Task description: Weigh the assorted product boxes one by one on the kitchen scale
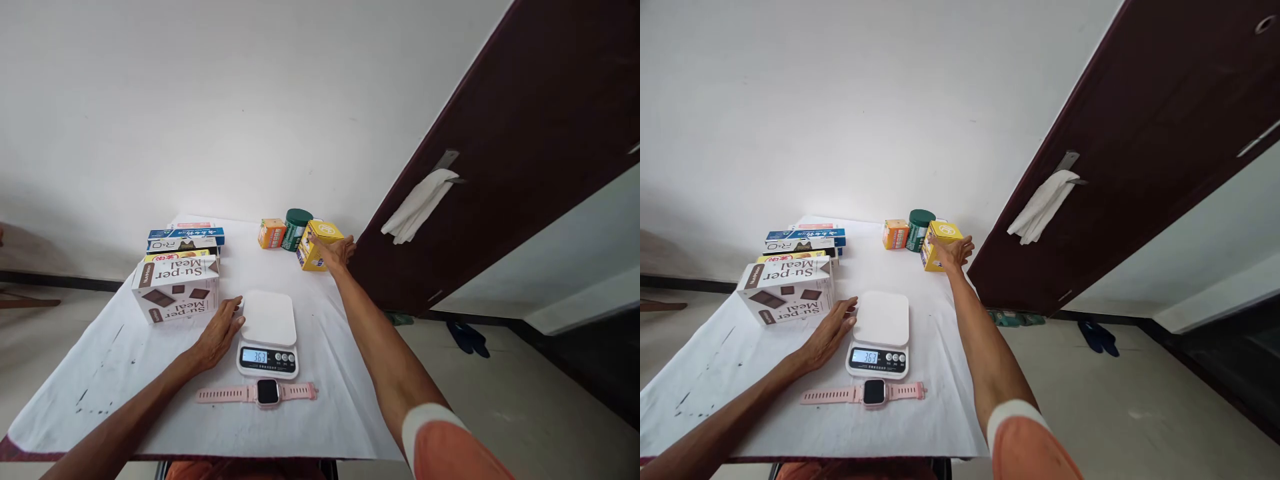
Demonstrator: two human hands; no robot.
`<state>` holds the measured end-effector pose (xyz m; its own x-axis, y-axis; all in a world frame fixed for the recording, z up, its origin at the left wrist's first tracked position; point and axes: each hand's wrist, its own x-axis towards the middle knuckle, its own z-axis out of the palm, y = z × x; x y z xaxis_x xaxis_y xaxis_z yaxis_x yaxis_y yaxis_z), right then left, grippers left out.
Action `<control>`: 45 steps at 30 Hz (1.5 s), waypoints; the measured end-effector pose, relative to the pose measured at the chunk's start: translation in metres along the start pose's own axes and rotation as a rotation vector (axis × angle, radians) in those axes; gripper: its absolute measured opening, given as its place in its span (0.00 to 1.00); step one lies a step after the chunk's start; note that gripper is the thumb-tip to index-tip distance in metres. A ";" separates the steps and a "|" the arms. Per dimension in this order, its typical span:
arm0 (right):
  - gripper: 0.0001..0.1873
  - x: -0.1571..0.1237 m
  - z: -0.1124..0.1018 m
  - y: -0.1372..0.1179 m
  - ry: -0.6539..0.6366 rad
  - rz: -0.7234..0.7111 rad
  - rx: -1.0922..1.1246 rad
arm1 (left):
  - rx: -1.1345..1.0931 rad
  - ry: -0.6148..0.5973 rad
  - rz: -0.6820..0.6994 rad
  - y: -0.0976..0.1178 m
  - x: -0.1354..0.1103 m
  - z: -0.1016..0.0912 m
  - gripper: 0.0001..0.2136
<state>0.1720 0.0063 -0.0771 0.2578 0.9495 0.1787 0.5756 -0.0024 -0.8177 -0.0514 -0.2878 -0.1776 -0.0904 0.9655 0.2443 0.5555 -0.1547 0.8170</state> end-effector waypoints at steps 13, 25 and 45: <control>0.54 -0.004 -0.022 0.018 -0.043 -0.174 -0.054 | -0.050 -0.001 0.009 -0.005 -0.002 0.003 0.25; 0.46 -0.128 -0.093 -0.005 -0.466 -0.514 0.282 | 0.007 0.037 0.006 -0.015 0.002 0.000 0.26; 0.68 -0.175 -0.096 0.042 -0.573 -0.559 0.348 | -0.032 0.023 0.041 -0.028 0.003 0.005 0.27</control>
<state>0.2261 -0.1903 -0.0903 -0.4756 0.7946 0.3773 0.2071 0.5180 -0.8299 -0.0628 -0.2793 -0.2021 -0.0876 0.9531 0.2896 0.5326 -0.2009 0.8222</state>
